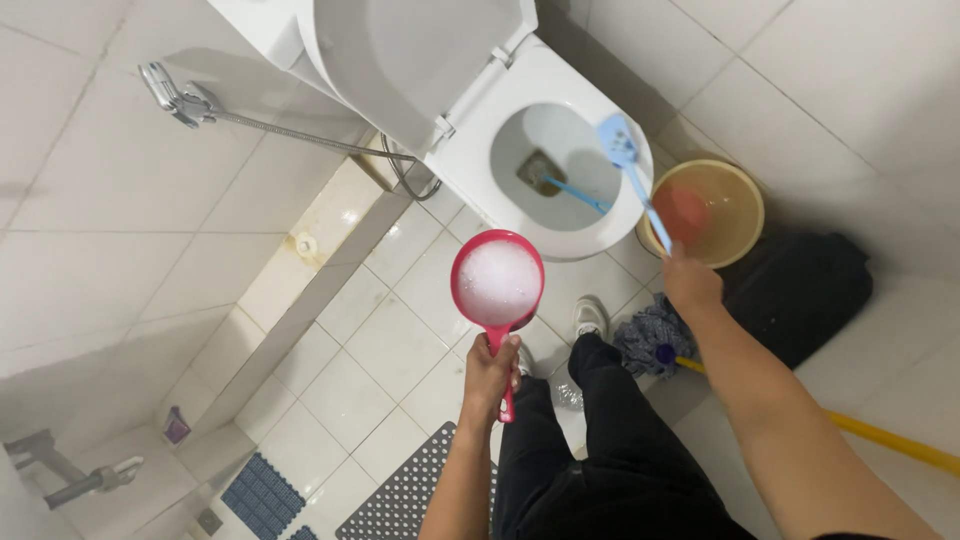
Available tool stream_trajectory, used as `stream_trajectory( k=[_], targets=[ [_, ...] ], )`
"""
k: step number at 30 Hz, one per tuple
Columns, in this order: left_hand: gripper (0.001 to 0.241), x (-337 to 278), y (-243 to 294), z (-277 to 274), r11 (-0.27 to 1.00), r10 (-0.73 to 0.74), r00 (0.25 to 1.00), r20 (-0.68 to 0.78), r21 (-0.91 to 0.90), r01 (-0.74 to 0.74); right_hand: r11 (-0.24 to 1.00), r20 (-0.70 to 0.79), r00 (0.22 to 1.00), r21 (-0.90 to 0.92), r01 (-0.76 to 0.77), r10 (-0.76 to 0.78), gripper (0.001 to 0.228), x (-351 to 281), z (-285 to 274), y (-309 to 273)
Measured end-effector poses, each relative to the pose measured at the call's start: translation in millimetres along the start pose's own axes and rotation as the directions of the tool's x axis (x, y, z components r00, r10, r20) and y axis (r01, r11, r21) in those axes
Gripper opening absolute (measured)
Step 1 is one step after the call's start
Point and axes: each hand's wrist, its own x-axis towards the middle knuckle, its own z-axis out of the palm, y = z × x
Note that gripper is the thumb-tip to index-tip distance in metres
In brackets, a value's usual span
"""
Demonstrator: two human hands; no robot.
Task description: Clean a toilet bowl using detergent and a toilet brush.
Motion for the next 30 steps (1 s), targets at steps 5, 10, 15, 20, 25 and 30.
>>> stream_trajectory(
  k=[5,10,15,20,25,30],
  targets=[
    [0.027,31.5,12.4,41.3,0.994,0.016,0.999,0.032,0.106,-0.019,0.998,0.027,0.997,-0.023,0.067,-0.066,0.037,73.6,-37.2,-49.5],
    [0.028,66.9,48.5,78.0,0.967,0.048,0.995,0.092,0.244,-0.069,0.999,0.099,0.995,-0.011,0.031,-0.030,0.038,54.5,-46.0,-36.7],
    [0.029,128.9,78.4,117.0,0.925,0.108,0.984,0.145,0.348,-0.153,0.985,0.060,0.984,-0.038,0.170,-0.167,0.044,93.2,-47.5,-81.2],
    [0.028,179.4,105.7,146.4,0.903,0.153,0.983,0.098,0.391,-0.179,0.985,0.024,0.984,-0.005,0.175,-0.175,0.034,140.3,-85.2,-134.7],
    [0.028,169.1,135.5,159.7,0.848,0.189,0.979,0.072,0.492,-0.199,0.994,0.068,0.992,0.023,0.107,-0.108,0.035,120.3,-68.0,-82.3],
    [0.028,138.6,142.1,148.8,0.914,0.090,0.980,0.177,0.376,-0.153,0.994,0.084,0.996,0.100,-0.045,0.037,0.045,34.2,-33.2,3.6]
  ],
)
